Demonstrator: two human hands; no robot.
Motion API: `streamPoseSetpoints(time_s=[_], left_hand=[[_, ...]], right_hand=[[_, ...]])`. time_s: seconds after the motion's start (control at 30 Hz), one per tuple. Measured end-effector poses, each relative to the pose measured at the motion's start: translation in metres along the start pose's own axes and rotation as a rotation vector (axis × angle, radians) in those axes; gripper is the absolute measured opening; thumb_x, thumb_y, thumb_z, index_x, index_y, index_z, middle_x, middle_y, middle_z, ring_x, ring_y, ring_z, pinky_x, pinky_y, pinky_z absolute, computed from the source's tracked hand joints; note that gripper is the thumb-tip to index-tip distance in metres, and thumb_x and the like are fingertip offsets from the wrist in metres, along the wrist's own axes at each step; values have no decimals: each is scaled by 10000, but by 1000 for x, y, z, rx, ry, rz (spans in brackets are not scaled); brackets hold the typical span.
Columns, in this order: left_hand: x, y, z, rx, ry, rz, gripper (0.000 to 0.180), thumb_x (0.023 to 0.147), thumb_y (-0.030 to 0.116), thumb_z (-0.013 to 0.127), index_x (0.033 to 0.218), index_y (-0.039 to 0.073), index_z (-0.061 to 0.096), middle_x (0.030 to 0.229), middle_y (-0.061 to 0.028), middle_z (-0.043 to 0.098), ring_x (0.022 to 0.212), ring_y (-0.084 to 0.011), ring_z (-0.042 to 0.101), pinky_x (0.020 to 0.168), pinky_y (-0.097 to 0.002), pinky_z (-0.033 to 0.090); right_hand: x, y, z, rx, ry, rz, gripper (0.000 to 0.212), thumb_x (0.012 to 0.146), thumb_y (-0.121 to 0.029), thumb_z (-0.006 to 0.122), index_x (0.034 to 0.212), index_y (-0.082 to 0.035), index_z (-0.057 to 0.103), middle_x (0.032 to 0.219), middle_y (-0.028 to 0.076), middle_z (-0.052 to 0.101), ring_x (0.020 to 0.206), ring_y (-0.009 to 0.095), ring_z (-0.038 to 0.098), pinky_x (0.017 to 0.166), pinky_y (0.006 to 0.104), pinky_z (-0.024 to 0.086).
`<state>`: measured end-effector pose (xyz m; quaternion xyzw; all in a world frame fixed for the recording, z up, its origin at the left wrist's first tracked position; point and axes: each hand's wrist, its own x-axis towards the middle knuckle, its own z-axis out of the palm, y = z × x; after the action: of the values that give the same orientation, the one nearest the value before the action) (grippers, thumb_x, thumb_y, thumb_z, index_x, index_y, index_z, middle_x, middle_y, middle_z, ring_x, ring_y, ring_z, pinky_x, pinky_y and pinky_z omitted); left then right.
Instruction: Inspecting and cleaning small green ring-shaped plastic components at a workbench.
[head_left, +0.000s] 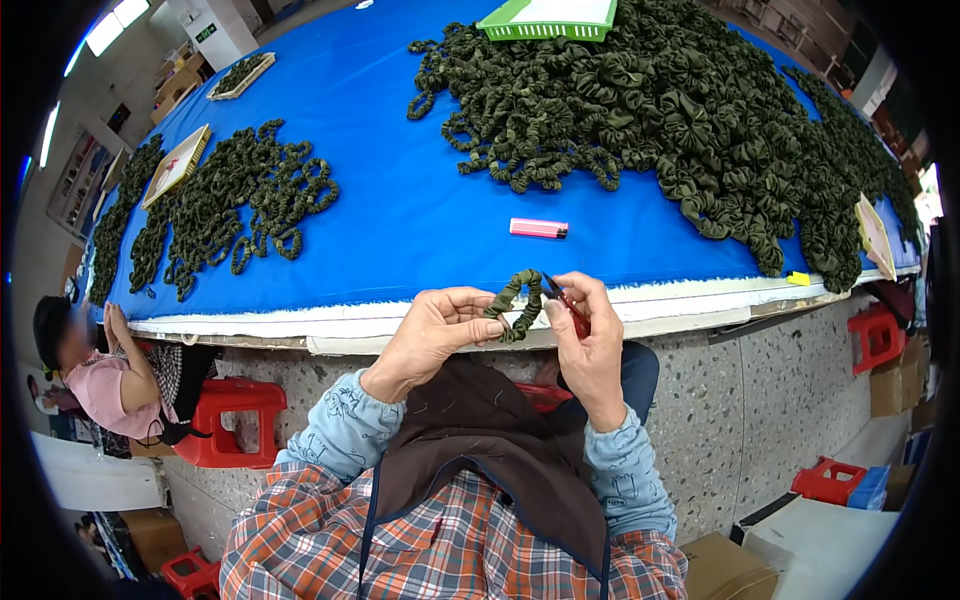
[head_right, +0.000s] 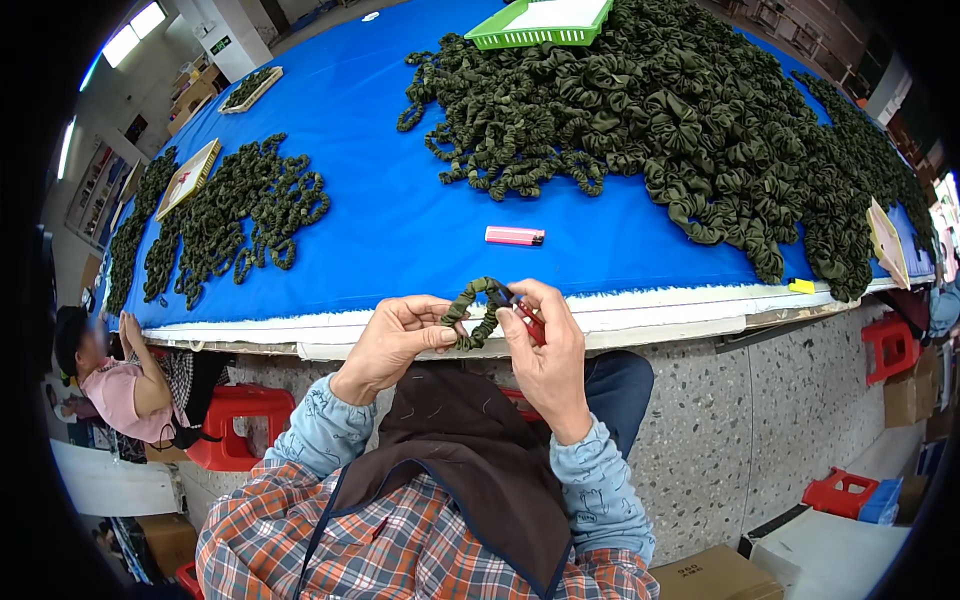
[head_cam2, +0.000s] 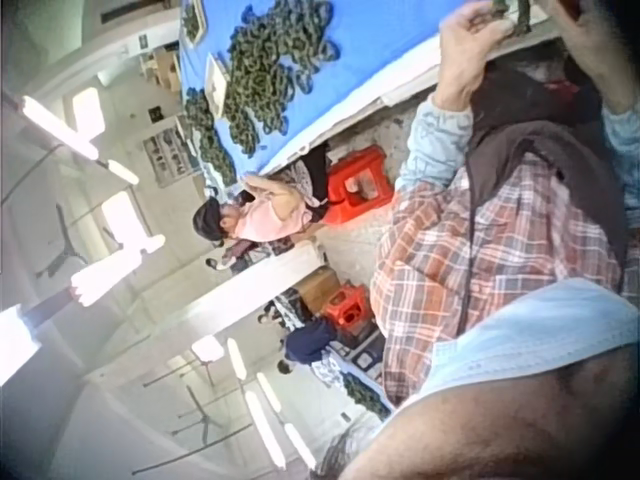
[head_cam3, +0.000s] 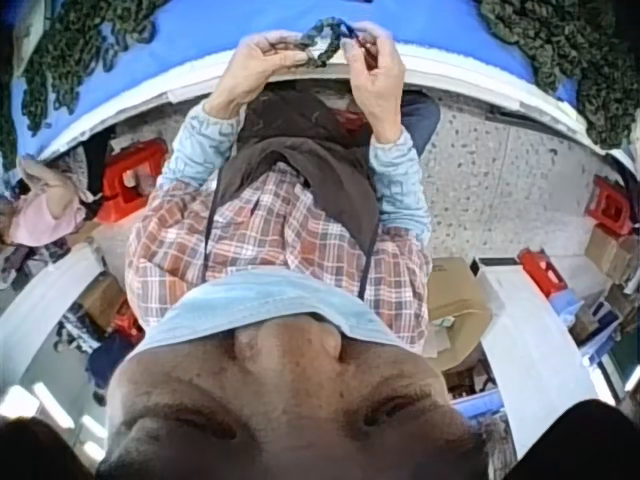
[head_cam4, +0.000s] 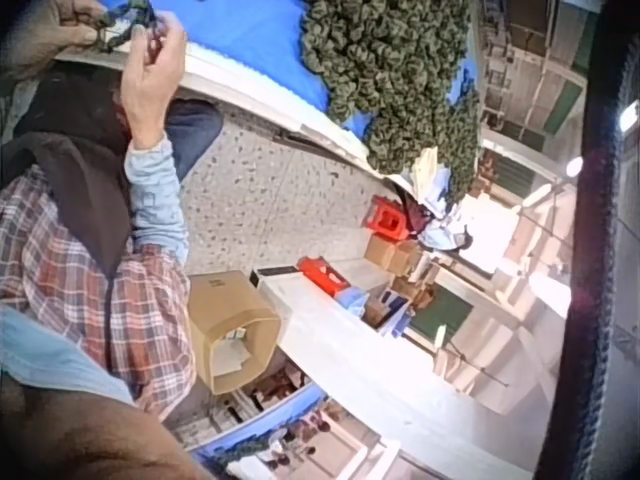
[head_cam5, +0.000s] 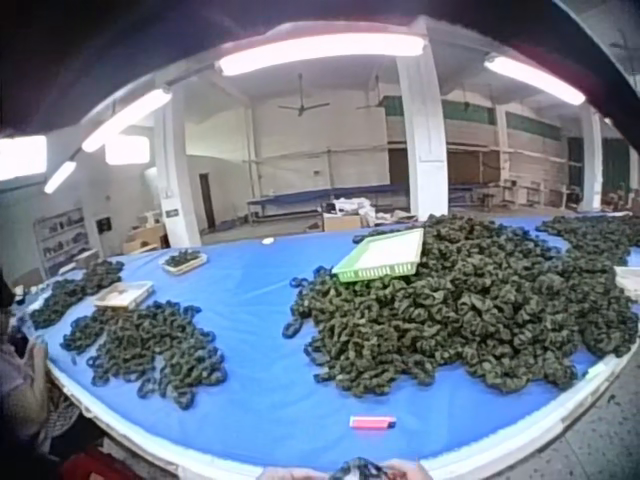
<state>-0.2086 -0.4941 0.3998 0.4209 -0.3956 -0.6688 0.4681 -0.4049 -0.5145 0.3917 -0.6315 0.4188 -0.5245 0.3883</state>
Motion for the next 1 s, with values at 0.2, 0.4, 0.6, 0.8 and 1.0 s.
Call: streamPoseSetpoints(time_s=[0.2,0.4,0.6,0.8,1.0], left_hand=[[0,1,10,-11,0,45,297,831,-23,721,1120,-43,655,978,-119,711,827,-130,682,766,-195,560],[-3,-3,13,-46,15,46,297,831,-20,724,1119,-47,654,973,-124,712,822,-132,683,751,-196,560],[-6,-1,16,-24,19,48,284,835,-16,724,1109,-50,655,984,-133,710,830,-139,687,757,-194,559],[-6,1,23,213,82,227,297,811,-5,741,1096,-36,665,930,-92,700,744,-114,640,665,-203,528],[-1,-4,28,866,227,718,284,742,-22,748,1018,13,688,860,-53,670,712,-145,580,634,-250,479]], right_hand=[[-12,0,0,-146,15,-217,234,779,-35,732,1007,-45,679,834,50,625,626,142,536,541,255,424],[-14,2,-1,-233,16,-315,265,749,-8,747,1005,-47,692,840,53,641,630,153,550,556,265,451],[-14,0,-3,-186,29,-286,253,746,-7,747,990,-52,699,844,45,649,630,154,554,561,270,457],[-12,-5,-1,-145,63,-280,252,742,-8,750,984,-60,702,844,37,651,604,149,536,532,272,436],[-12,-13,-2,-286,37,-291,239,746,-12,748,977,-54,699,841,37,650,587,147,534,517,264,424]])
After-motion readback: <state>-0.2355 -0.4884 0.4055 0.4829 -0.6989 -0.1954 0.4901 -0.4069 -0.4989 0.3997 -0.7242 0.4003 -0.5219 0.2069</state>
